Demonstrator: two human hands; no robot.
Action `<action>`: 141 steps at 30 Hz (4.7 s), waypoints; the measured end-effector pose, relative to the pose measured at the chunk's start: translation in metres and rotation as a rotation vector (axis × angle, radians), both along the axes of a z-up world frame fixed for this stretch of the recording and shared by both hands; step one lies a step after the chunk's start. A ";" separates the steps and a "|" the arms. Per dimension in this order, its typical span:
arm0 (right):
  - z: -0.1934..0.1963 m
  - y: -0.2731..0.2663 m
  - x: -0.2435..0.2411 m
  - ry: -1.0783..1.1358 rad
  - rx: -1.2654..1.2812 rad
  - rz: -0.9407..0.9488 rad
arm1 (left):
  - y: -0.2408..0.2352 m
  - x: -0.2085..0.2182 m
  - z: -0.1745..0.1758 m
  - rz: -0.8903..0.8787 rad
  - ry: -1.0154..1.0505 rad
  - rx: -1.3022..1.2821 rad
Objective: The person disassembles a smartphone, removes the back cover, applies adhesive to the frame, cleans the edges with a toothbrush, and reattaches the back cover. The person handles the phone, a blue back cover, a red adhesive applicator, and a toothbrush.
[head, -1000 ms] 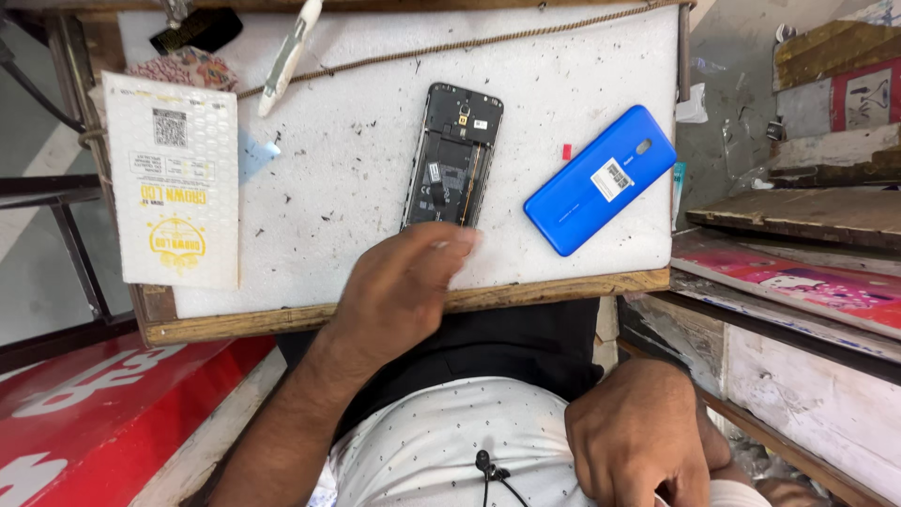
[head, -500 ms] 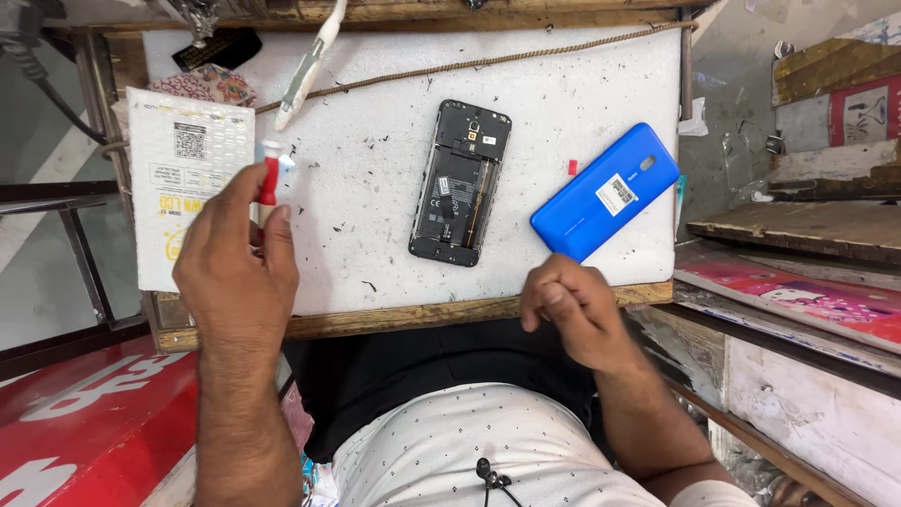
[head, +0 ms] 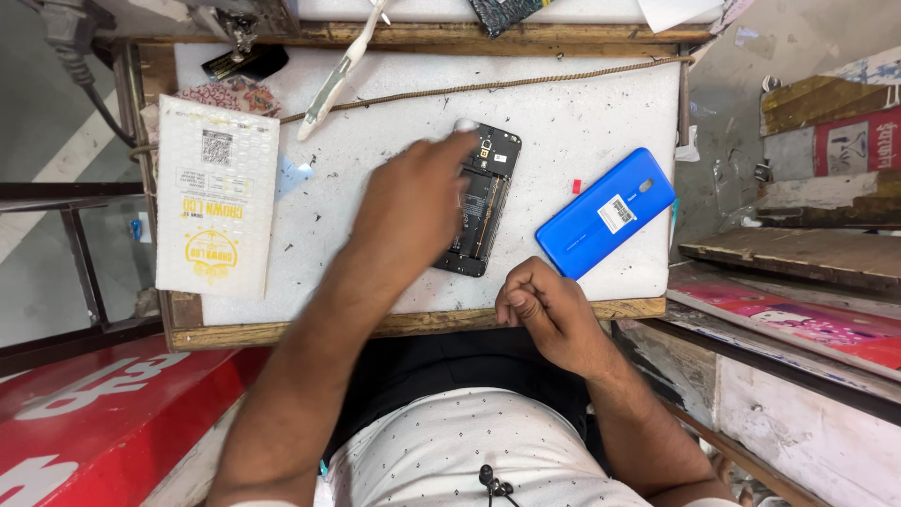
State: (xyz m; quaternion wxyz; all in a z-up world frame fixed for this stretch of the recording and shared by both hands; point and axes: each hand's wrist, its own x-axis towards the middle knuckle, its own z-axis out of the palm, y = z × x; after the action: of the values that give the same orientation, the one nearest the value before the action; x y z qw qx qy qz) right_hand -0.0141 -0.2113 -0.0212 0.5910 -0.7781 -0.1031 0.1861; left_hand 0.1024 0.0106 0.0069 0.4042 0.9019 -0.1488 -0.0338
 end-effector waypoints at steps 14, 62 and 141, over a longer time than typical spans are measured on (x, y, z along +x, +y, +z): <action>-0.005 -0.007 -0.009 -0.049 0.109 -0.050 | -0.040 -0.060 0.002 0.148 -0.214 0.309; 0.021 0.022 0.021 -0.296 0.250 -0.189 | 0.051 -0.099 0.048 0.112 -0.417 0.230; 0.002 0.028 0.012 -0.221 -0.266 -0.278 | 0.002 -0.151 -0.001 0.145 0.093 0.079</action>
State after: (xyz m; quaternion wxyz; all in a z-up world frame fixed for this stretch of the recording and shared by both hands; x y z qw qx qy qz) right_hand -0.0021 -0.1838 -0.0195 0.4882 -0.8716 -0.0335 0.0286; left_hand -0.0486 0.0125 0.0054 0.3763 0.9229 -0.0628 -0.0523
